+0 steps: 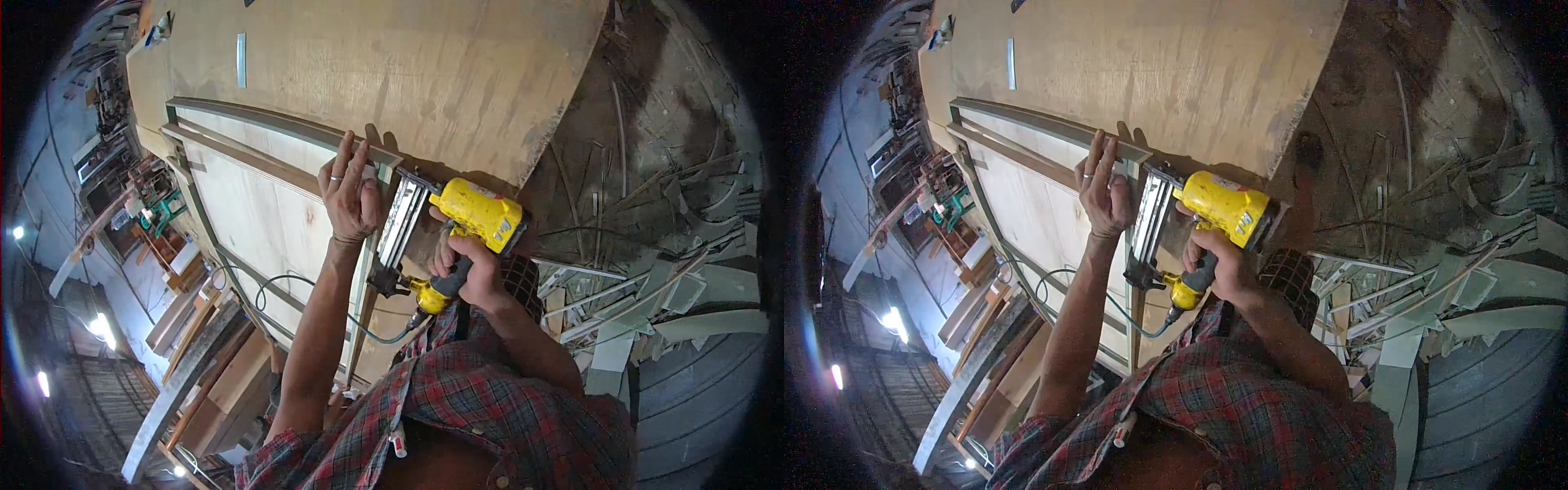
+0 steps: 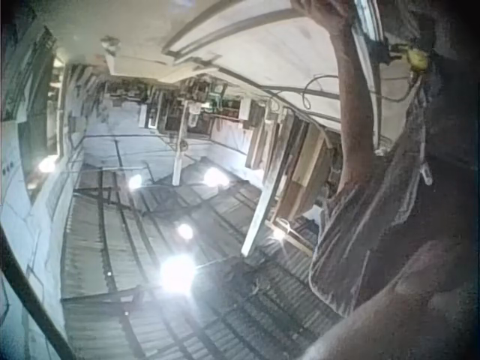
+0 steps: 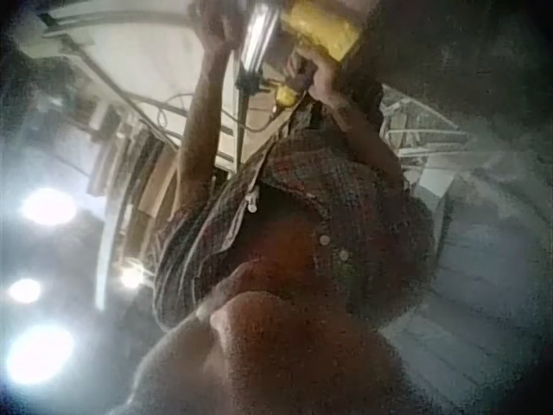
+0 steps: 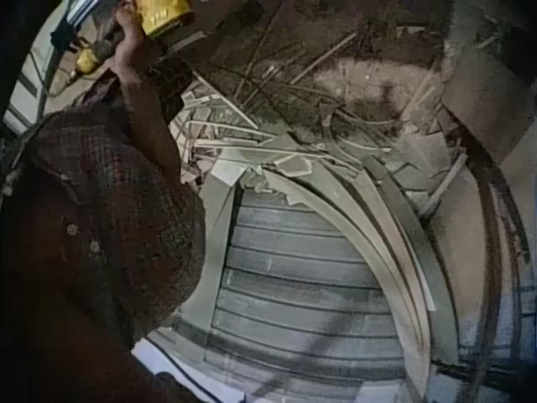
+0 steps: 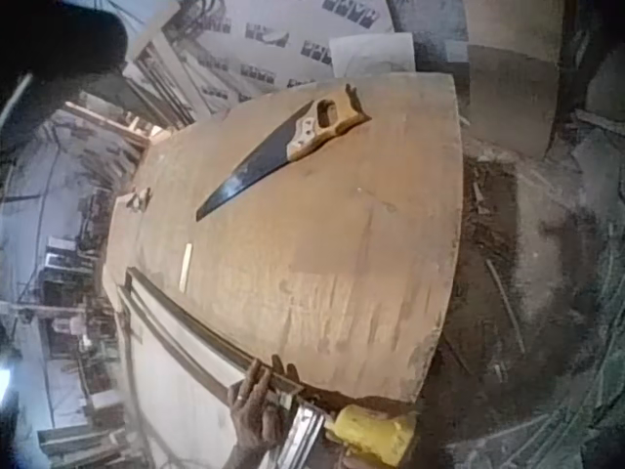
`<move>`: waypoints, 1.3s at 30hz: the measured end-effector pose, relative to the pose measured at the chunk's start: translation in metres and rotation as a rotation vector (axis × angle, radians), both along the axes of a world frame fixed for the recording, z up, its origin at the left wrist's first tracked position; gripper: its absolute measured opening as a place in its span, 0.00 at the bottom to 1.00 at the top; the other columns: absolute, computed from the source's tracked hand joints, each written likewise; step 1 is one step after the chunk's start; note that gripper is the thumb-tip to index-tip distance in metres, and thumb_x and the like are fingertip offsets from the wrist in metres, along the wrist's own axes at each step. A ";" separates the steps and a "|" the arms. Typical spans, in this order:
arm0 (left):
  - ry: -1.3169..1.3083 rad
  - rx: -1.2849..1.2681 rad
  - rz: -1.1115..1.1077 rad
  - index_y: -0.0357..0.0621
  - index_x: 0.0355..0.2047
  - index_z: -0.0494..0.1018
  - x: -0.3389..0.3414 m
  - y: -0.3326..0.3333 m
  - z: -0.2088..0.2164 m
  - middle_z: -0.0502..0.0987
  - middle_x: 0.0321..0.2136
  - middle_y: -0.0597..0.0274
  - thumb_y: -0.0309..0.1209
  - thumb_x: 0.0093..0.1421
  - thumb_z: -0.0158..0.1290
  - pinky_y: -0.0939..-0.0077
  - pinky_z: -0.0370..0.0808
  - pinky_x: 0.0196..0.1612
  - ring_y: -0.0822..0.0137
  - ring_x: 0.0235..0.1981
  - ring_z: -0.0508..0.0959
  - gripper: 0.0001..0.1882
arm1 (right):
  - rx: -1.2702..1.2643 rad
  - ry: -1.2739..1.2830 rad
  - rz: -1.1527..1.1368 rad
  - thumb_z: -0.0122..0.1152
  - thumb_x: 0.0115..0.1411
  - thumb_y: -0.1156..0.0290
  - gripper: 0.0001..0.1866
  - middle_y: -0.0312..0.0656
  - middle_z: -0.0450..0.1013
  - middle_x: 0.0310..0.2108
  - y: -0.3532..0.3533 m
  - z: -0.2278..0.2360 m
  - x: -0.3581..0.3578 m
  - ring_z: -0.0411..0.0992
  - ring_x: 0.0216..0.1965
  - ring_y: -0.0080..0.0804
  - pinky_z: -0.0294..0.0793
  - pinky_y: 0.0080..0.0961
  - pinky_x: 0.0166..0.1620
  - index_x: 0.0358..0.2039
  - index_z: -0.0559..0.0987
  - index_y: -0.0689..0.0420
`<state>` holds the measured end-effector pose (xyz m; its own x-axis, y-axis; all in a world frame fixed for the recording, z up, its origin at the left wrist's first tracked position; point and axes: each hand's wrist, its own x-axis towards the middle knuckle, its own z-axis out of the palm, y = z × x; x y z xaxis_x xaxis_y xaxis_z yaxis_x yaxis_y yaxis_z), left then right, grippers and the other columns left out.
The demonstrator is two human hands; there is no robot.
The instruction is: The person aligns wooden trim strips onto a large panel, uses a pneumatic nail gun to fasten them, and uses a hand saw to cut a trim strip to length.
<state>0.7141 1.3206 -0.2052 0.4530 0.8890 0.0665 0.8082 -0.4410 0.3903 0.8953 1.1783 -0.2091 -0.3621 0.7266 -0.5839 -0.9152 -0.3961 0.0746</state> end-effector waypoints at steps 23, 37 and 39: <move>0.012 0.124 0.111 0.40 0.42 0.79 -0.004 -0.005 0.001 0.74 0.50 0.47 0.25 0.44 0.48 0.56 0.62 0.60 0.50 0.54 0.69 0.22 | 0.019 0.033 0.045 0.53 0.59 0.64 0.35 0.35 0.64 0.19 0.000 -0.001 0.005 0.64 0.19 0.28 0.66 0.30 0.31 0.64 0.59 0.65; 0.003 0.073 0.079 0.39 0.45 0.78 -0.010 -0.008 -0.001 0.73 0.51 0.45 0.30 0.49 0.46 0.58 0.62 0.60 0.51 0.56 0.68 0.23 | -0.015 0.079 0.027 0.54 0.59 0.64 0.37 0.35 0.66 0.21 -0.003 0.001 0.007 0.66 0.22 0.30 0.67 0.33 0.36 0.64 0.55 0.68; -0.033 0.081 0.095 0.43 0.45 0.79 -0.011 -0.009 -0.002 0.74 0.50 0.47 0.31 0.49 0.45 0.59 0.59 0.62 0.52 0.56 0.68 0.23 | -0.036 0.075 0.047 0.54 0.59 0.63 0.37 0.35 0.66 0.21 -0.003 0.002 0.007 0.66 0.22 0.29 0.67 0.33 0.36 0.64 0.55 0.68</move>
<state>0.7035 1.3119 -0.2073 0.3637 0.9188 0.1537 0.8351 -0.3947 0.3831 0.9026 1.1748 -0.2067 -0.4393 0.6866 -0.5793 -0.8868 -0.4344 0.1577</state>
